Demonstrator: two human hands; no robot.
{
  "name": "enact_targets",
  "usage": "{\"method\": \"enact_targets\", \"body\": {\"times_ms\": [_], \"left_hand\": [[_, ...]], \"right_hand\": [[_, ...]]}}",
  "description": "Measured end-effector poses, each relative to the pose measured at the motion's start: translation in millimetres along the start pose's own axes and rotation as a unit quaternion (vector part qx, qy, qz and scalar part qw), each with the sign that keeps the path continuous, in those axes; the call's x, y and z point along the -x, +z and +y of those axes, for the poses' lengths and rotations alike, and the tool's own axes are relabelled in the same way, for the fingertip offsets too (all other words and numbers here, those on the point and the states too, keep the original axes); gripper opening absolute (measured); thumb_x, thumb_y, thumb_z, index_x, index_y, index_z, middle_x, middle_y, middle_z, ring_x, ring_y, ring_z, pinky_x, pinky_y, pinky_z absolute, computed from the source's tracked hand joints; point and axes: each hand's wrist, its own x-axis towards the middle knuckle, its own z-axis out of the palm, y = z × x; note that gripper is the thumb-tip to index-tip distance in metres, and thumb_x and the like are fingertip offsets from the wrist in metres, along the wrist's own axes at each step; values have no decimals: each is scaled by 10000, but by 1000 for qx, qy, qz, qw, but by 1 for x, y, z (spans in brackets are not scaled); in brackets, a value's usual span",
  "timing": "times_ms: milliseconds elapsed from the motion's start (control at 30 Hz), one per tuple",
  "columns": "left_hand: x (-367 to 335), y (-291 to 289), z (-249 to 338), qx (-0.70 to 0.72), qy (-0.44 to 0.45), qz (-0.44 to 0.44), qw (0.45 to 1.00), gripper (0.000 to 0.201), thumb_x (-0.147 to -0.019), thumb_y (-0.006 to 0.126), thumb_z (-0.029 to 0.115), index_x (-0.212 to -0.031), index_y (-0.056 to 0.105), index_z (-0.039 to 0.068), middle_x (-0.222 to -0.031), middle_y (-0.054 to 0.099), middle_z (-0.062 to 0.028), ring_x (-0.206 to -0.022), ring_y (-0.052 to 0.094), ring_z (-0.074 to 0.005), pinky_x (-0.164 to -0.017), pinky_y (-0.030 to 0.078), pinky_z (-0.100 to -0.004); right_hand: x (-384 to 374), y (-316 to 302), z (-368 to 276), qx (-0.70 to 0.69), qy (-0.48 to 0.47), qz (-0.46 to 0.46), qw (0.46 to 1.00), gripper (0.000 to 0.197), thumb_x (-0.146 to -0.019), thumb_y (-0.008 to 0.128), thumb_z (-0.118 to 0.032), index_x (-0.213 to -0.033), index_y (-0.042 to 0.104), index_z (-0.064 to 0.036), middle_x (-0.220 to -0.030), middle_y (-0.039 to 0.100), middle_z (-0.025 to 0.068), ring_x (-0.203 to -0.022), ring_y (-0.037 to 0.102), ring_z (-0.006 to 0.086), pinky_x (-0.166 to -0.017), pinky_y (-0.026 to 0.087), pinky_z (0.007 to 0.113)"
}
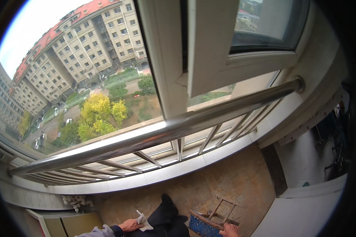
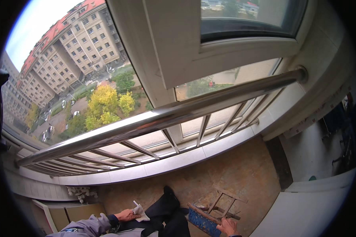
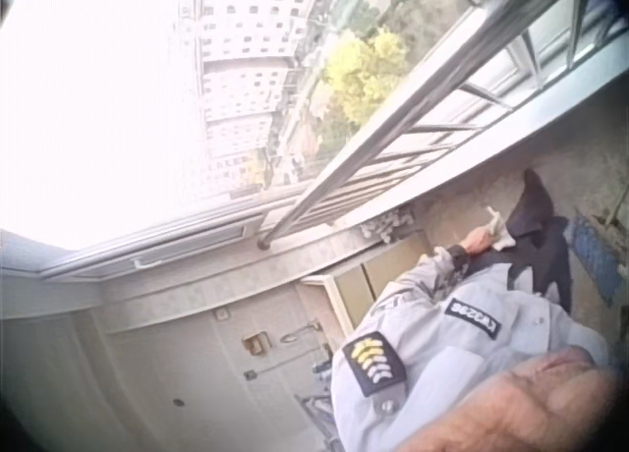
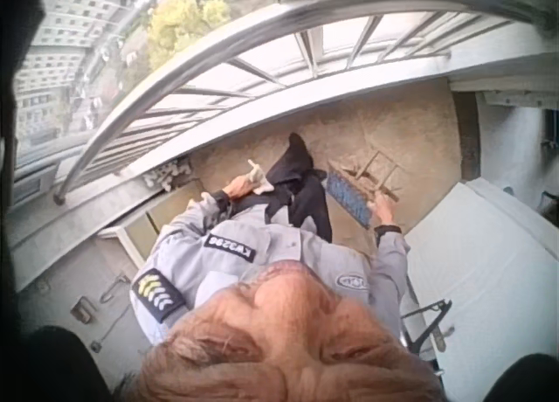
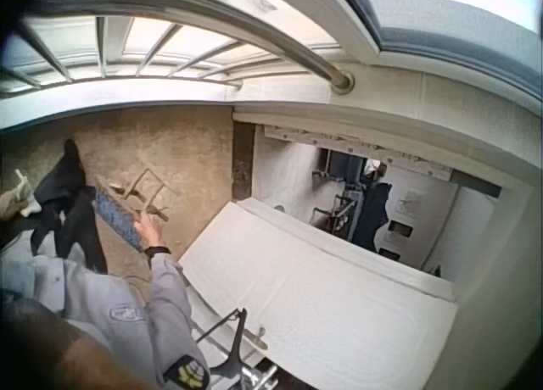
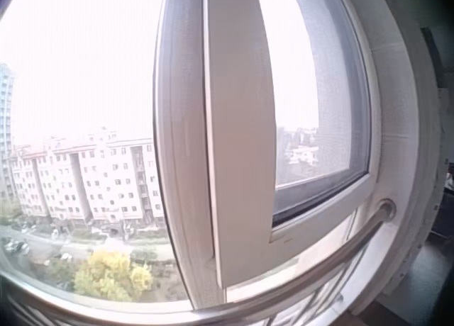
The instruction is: The person sits on a balcony and wipes the metal railing and window sill with a cloth. They move along the railing, cleaning different sections, and briefly reposition a small stool before continuing to wipe the railing and window frame.
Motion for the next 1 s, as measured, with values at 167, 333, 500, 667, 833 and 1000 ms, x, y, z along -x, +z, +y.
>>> {"method": "enact_targets", "body": {"times_ms": [167, 333, 500, 667, 833, 1000], "left_hand": [[-15, 6, -13, -145, 121, 14, 982, 373, -1072, 399, 254, -1372, 618, 235, -765, 568, -210, -720, 647, -380, -607, 480, -499], [-29, -1, -15, -69, 73, 30, 995, 403, -1054, 442, 396, -1201, 674, 100, -871, 651, -251, -826, 670, -432, -709, 510, -511], [-36, -24, 7, 123, -30, 73, 989, 599, -1017, 512, 556, -1019, 724, -4, -996, 715, -297, -951, 682, -484, -826, 529, -529], [-40, -34, 31, 111, -51, 80, 989, 576, -1019, 510, 542, -1040, 723, 6, -1000, 724, -283, -951, 687, -482, -839, 539, -527], [-50, -28, 60, 158, -82, 144, 974, 575, -1008, 512, 555, -1038, 729, 23, -1007, 731, -265, -949, 693, -477, -836, 543, -527], [-72, -10, 102, 194, -132, 186, 954, 569, -1013, 523, 567, -1035, 731, 38, -1007, 730, -259, -952, 690, -475, -817, 542, -532]], "right_hand": [[8, 3, 3, 17, -151, 191, 970, 417, -773, 841, -168, -1138, 652, -95, -945, 704, 189, -906, 661, 431, -795, 501, 560], [12, -2, 36, 73, -97, 152, 981, 411, -793, 839, -188, -1149, 657, -93, -948, 709, 186, -874, 676, 393, -722, 511, 539], [-1, 14, 90, -250, 41, 90, 963, 492, -767, 861, -230, -1194, 662, -89, -928, 715, 197, -845, 683, 385, -689, 510, 560], [9, -1, 125, 143, -101, 172, 969, 480, -910, 689, -468, -1148, 691, -51, -944, 732, 138, -842, 675, 310, -714, 515, 525], [26, -58, 131, 87, 6, 31, 996, 379, -872, 701, -422, -1028, 760, -83, -954, 755, 163, -907, 704, 336, -812, 525, 506], [-7, -142, 145, 92, -29, -7, 995, 364, -860, 718, -409, -1019, 757, -84, -968, 751, 175, -929, 702, 353, -823, 527, 507]]}}
